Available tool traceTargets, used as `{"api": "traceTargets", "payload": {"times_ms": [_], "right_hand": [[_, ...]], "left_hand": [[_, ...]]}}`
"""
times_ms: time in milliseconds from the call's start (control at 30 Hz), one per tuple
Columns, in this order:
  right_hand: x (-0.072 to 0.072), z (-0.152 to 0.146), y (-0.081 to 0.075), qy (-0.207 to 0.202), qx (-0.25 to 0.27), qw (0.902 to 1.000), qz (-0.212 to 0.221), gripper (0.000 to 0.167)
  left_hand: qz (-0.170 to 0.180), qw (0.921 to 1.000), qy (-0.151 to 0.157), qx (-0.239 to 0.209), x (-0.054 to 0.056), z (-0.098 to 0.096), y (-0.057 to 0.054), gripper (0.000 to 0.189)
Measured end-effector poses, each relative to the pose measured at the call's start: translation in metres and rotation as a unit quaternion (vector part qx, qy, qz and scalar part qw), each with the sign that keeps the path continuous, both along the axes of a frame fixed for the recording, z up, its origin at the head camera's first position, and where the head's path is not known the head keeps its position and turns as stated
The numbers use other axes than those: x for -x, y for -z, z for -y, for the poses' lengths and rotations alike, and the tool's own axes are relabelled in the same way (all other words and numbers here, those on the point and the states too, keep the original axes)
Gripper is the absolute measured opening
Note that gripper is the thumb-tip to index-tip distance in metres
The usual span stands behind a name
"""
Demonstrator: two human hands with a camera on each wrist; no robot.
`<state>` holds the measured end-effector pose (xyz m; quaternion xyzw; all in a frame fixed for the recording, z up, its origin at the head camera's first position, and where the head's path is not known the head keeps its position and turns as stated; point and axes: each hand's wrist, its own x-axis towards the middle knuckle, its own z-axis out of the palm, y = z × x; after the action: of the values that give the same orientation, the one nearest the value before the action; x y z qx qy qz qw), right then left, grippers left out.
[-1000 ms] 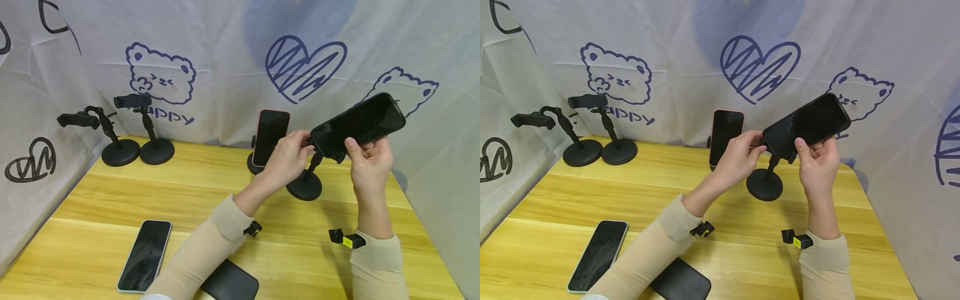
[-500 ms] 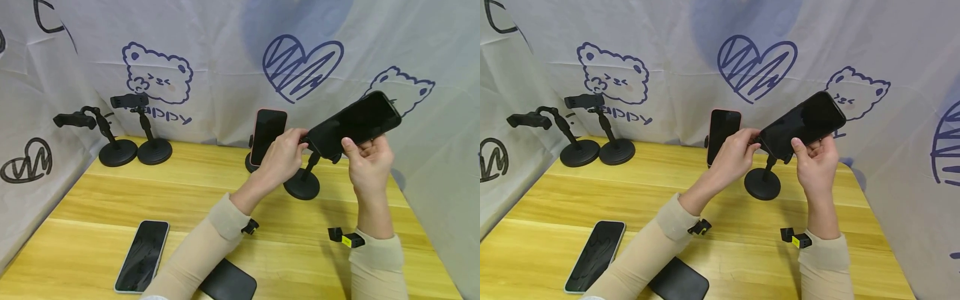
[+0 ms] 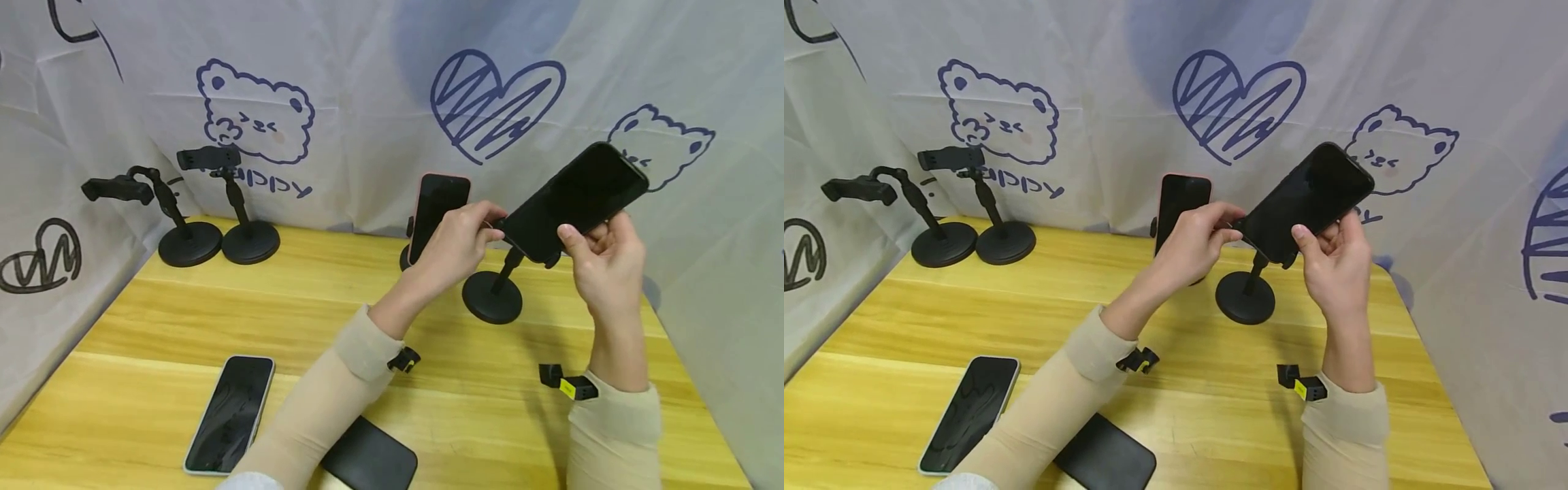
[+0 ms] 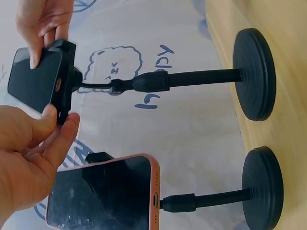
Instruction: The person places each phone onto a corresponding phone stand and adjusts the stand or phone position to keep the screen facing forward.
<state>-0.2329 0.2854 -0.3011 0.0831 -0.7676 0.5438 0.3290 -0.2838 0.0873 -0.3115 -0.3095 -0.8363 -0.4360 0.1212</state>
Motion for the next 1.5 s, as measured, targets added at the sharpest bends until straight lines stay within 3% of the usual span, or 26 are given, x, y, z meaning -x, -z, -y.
{"api": "traceTargets", "payload": {"times_ms": [167, 333, 433, 533, 667, 767, 967, 1067, 1500], "right_hand": [[0.000, -0.001, -0.005, 0.030, -0.075, 0.9951, 0.058, 0.022], [0.003, 0.002, -0.007, 0.008, -0.106, 0.9907, 0.085, 0.046], [0.006, 0.004, -0.007, -0.014, -0.060, 0.9947, 0.082, 0.050], [0.010, 0.008, -0.005, -0.050, 0.033, 0.9963, 0.062, 0.053], [0.016, 0.015, -0.005, -0.096, 0.163, 0.9818, -0.017, 0.056], [0.020, 0.018, -0.006, -0.081, 0.200, 0.9742, -0.067, 0.054], [0.023, 0.020, -0.005, -0.015, 0.147, 0.9863, -0.072, 0.052], [0.022, 0.019, -0.003, 0.000, 0.116, 0.9903, -0.076, 0.052], [0.018, 0.016, -0.001, -0.041, 0.115, 0.9865, -0.109, 0.053]], "left_hand": [[0.030, 0.9983, 0.036, -0.035, 0.003, 0.005, -0.001, 0.029], [0.041, 0.9974, 0.029, -0.053, 0.003, 0.004, 0.000, 0.029], [0.039, 0.9975, 0.024, -0.054, 0.003, 0.003, 0.001, 0.029], [0.038, 0.9976, 0.018, -0.056, 0.002, 0.002, 0.003, 0.028], [0.041, 0.9975, 0.006, -0.057, 0.000, 0.002, 0.004, 0.027], [0.049, 0.9972, 0.011, -0.055, -0.002, 0.000, 0.004, 0.028], [0.093, 0.9938, 0.022, -0.057, -0.005, -0.001, 0.004, 0.033], [0.097, 0.9935, 0.022, -0.055, -0.005, -0.002, 0.005, 0.037], [0.089, 0.9927, 0.013, -0.081, -0.006, -0.004, 0.009, 0.037]]}}
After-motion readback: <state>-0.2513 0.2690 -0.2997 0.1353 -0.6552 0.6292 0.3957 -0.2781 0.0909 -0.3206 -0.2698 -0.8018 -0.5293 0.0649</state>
